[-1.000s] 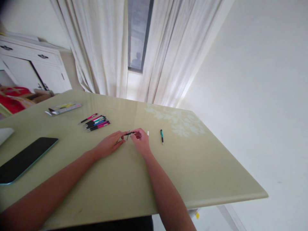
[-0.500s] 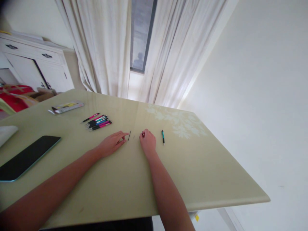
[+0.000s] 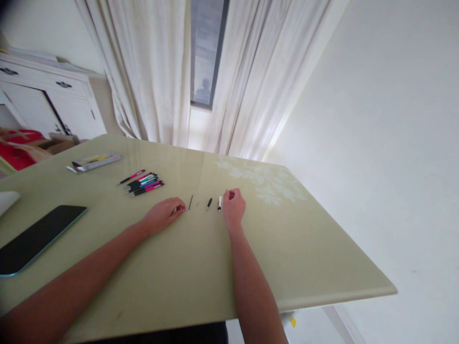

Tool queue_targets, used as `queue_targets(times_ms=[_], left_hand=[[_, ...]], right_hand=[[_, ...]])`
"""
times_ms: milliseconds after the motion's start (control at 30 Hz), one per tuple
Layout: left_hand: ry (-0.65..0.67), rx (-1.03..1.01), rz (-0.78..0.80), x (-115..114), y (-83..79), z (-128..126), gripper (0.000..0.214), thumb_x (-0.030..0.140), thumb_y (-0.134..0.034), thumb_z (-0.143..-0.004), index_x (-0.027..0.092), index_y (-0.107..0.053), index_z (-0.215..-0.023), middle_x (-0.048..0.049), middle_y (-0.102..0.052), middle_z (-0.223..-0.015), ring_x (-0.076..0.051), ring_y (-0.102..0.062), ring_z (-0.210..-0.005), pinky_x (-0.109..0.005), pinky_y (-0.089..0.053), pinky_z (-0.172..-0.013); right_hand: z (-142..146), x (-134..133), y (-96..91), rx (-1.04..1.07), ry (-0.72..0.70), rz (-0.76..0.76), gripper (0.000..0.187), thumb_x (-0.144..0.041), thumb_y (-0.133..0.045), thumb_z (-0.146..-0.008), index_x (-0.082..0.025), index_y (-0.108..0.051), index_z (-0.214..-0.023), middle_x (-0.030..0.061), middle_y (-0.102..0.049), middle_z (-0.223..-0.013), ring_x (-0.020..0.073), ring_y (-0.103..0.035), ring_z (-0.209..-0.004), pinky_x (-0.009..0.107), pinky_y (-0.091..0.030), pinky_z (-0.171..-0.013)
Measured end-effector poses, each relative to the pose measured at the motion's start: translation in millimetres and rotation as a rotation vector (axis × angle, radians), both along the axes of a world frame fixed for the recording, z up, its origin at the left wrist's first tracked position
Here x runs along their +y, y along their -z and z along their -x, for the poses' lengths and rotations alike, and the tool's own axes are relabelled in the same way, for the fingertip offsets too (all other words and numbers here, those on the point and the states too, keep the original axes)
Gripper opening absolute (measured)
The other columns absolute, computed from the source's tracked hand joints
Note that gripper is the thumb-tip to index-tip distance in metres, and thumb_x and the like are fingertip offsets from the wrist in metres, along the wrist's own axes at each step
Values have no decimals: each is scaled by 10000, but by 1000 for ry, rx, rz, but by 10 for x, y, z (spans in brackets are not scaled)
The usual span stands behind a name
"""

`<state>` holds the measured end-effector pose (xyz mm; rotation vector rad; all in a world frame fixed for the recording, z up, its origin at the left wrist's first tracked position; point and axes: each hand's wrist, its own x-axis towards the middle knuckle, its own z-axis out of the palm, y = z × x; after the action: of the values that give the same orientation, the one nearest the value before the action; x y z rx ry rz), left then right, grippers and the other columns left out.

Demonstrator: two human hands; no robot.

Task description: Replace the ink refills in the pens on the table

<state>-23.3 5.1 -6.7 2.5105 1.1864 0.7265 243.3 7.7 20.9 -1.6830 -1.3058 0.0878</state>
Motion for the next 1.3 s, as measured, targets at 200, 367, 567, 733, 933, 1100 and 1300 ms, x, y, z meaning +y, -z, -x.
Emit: queue_targets(times_ms=[200,367,567,733,933,1100,1300], left_hand=[[-19,5,-39,1,-12,-10,359,328,-366,-1050,194,-697,-1012,-89,-697,-982,-249,-614,-962,-402,-483,-914],[91,25,-106,-28,-11,-12,367,281,-395,-1046,258,-643,-1315,-96,-646,-1300,-247,-561,-1162,-432,-428,-1032],[90,89,-97,-21,-13,-7,310,394,-467,-1037,230,-725,-1090,-89,-694,-1126,-256,-594,-1070,-425,-445,-975],[-40,-3,-55,47,58,20,241,329,-509,-1002,193,-707,-976,-85,-666,-993,-242,-616,-968,-394,-493,-922],[-208,-13,-9,118,119,50,254,220,-474,-988,179,-709,-1074,-103,-675,-1055,-255,-632,-1017,-403,-504,-960],[-218,108,-11,133,105,47,262,230,-495,-998,164,-726,-1105,-122,-691,-1056,-283,-620,-1037,-435,-486,-980],[-179,139,-18,141,115,51,260,195,-500,-995,158,-732,-1105,-128,-690,-1037,-284,-617,-1014,-434,-473,-965]], right_hand=[[117,-39,22,-124,-152,30,261,-368,-469,-979,-191,-661,-969,58,-681,-822,212,-606,-756,320,-428,-742],[445,-103,170,-555,-488,81,249,-201,-504,-994,-226,-701,-1145,115,-673,-1091,261,-571,-1054,380,-417,-940],[498,-74,246,-726,-583,180,216,-150,-560,-981,-240,-750,-1031,98,-699,-1040,275,-564,-1040,404,-401,-937],[413,-74,191,-701,-559,193,158,-208,-592,-988,-225,-749,-975,91,-692,-999,258,-572,-1012,405,-395,-967],[435,-72,251,-725,-536,153,135,-195,-561,-1002,-213,-695,-994,104,-667,-1051,260,-561,-1036,407,-394,-973],[470,-72,243,-627,-566,152,158,-241,-531,-1033,-209,-686,-1025,84,-704,-978,242,-597,-970,395,-397,-958],[493,-83,202,-488,-637,194,163,-173,-595,-987,-216,-739,-1051,73,-730,-1044,215,-635,-1006,336,-442,-930]])
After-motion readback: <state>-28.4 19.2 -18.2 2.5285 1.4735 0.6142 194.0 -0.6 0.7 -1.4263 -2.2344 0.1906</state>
